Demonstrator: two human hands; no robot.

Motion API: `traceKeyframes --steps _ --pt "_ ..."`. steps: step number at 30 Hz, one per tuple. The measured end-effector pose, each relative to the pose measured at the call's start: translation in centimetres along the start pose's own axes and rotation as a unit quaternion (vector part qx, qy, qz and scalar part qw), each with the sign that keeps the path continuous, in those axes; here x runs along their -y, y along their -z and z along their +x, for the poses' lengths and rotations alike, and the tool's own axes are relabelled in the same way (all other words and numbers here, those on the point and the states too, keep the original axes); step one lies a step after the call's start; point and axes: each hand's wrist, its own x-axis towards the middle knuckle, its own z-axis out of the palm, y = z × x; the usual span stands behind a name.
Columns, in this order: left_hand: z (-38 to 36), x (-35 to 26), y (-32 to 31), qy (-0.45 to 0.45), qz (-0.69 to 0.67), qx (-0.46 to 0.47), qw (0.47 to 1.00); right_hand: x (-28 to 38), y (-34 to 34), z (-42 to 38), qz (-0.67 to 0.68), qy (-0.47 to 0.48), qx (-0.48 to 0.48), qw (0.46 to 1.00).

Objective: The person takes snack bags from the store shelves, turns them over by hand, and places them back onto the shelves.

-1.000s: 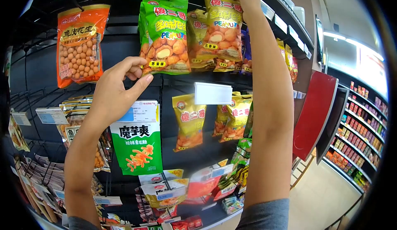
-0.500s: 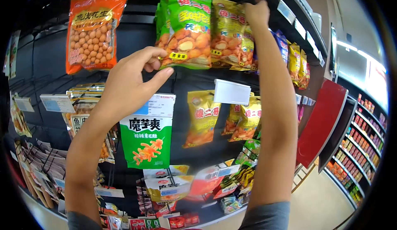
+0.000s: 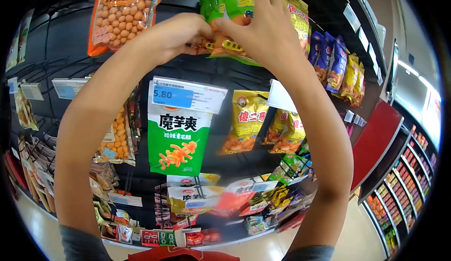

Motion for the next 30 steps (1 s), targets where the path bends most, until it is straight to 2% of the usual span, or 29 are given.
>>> traceKeyframes --steps 1,2,3,5,7,10,12,14,16,17,21,22,25,30 --pt "0.2 -0.1 -0.2 0.020 0.019 0.008 1.000 -0.4 -0.5 -0.5 0.015 -0.027 0.004 1.000" --pt "1.1 0.8 -0.9 0.045 0.032 -0.066 0.996 -0.9 -0.7 -0.8 0.029 -0.054 0.008 0.998" --pt "1.2 0.9 -0.8 0.067 0.083 -0.029 0.994 -1.3 -0.8 -1.0 0.080 -0.093 0.042 0.992" --pt "1.2 1.1 -1.0 0.092 0.097 0.024 0.991 -2.1 -0.6 -1.4 0.154 -0.152 0.090 0.972" --pt "0.5 1.2 -1.4 0.058 0.086 0.031 0.994 -2.7 -0.1 -1.7 0.200 -0.192 0.112 0.954" --pt "0.4 1.3 -1.6 -0.001 0.090 0.051 0.995 -1.8 1.9 -1.9 0.360 -0.256 0.134 0.887" --pt "0.0 0.9 -1.7 -0.030 0.110 0.038 0.993 -1.6 2.5 -2.3 0.323 -0.277 0.117 0.898" --pt "-0.7 0.7 -1.8 -0.097 0.102 0.086 0.986 -2.1 2.5 -2.8 0.292 -0.219 0.058 0.929" --pt "-1.5 -0.2 -2.3 -0.160 0.146 0.104 0.971 -1.8 3.5 -2.8 0.275 -0.253 0.058 0.926" --pt "-2.4 -1.0 -2.2 -0.131 0.223 0.088 0.962 -1.6 3.8 -2.7 0.287 -0.268 0.066 0.917" --pt "-1.9 -0.3 -3.8 -0.185 0.162 0.136 0.960 -0.9 4.9 -2.4 0.243 -0.244 0.065 0.937" --pt "-2.2 0.1 -4.8 -0.236 0.191 0.068 0.950 -0.6 5.0 -2.4 0.244 -0.238 0.071 0.937" --pt "-3.2 0.7 -7.0 -0.211 0.208 0.011 0.955 -0.5 5.3 -2.6 0.260 -0.245 0.103 0.928" --pt "-3.6 1.6 -7.4 -0.252 0.232 -0.042 0.939 -0.9 5.1 -3.5 0.259 -0.197 0.133 0.936"
